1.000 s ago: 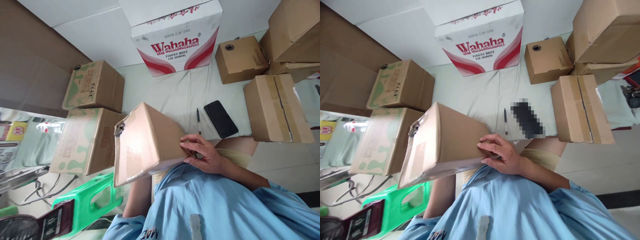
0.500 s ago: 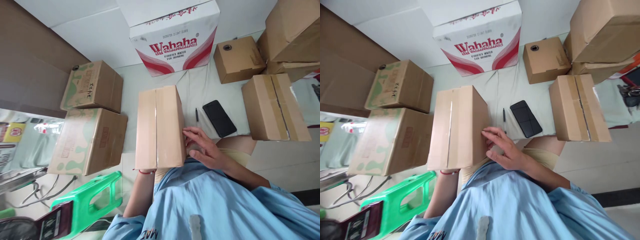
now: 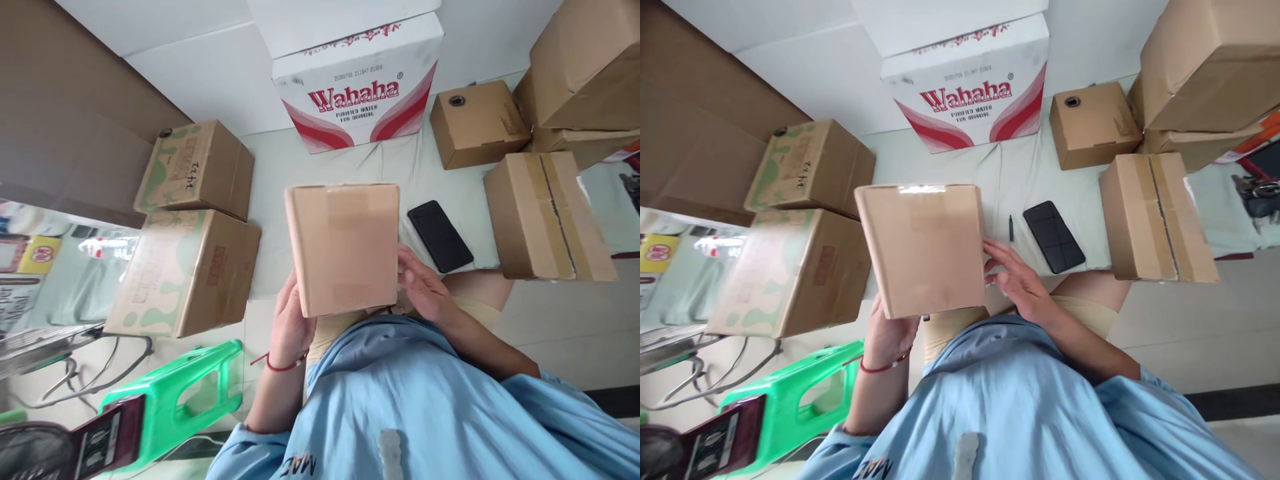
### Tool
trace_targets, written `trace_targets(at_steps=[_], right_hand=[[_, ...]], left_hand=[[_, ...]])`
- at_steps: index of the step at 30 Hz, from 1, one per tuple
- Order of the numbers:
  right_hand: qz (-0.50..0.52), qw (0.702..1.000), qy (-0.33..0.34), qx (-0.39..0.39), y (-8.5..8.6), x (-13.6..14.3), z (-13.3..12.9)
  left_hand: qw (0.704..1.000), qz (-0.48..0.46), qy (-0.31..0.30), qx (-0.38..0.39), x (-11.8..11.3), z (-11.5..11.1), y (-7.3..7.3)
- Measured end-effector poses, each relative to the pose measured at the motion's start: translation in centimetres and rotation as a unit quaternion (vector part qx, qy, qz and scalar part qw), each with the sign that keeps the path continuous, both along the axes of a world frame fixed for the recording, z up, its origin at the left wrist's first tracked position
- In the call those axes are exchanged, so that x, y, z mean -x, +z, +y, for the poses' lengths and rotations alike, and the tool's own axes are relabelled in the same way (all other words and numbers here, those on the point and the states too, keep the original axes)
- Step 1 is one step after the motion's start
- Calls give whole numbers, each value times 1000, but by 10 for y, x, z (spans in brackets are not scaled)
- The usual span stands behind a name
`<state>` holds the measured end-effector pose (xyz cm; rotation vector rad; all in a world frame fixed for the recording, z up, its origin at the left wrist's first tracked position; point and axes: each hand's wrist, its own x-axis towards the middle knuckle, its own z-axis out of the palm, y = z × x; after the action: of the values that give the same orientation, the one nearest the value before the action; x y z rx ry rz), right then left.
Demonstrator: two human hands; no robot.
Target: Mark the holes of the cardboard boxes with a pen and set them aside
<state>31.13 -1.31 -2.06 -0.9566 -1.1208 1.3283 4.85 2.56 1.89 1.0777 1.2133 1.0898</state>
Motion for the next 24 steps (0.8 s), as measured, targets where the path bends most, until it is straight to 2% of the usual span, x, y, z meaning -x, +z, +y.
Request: trace_targets(at_steps=[3, 5, 10, 15, 19, 24], right_hand=[[113, 992, -8, 51, -2, 5, 0], [160, 983, -3, 86, -4, 7, 1], [205, 958, -25, 201, -9, 9, 5], [266, 932, -16, 245, -18, 15, 5], [243, 944, -7, 222, -26, 21, 2], [169, 972, -35, 157, -32, 17, 2]], left_hand=[[994, 89, 14, -62, -12, -4, 15], [986, 124, 16, -109, -20, -5, 19], [967, 175, 2, -184, -32, -2, 18], [938, 240, -8, -248, -34, 1, 15], [956, 199, 9, -216, -28, 2, 6], [994, 80, -1, -79, -13, -2, -11]])
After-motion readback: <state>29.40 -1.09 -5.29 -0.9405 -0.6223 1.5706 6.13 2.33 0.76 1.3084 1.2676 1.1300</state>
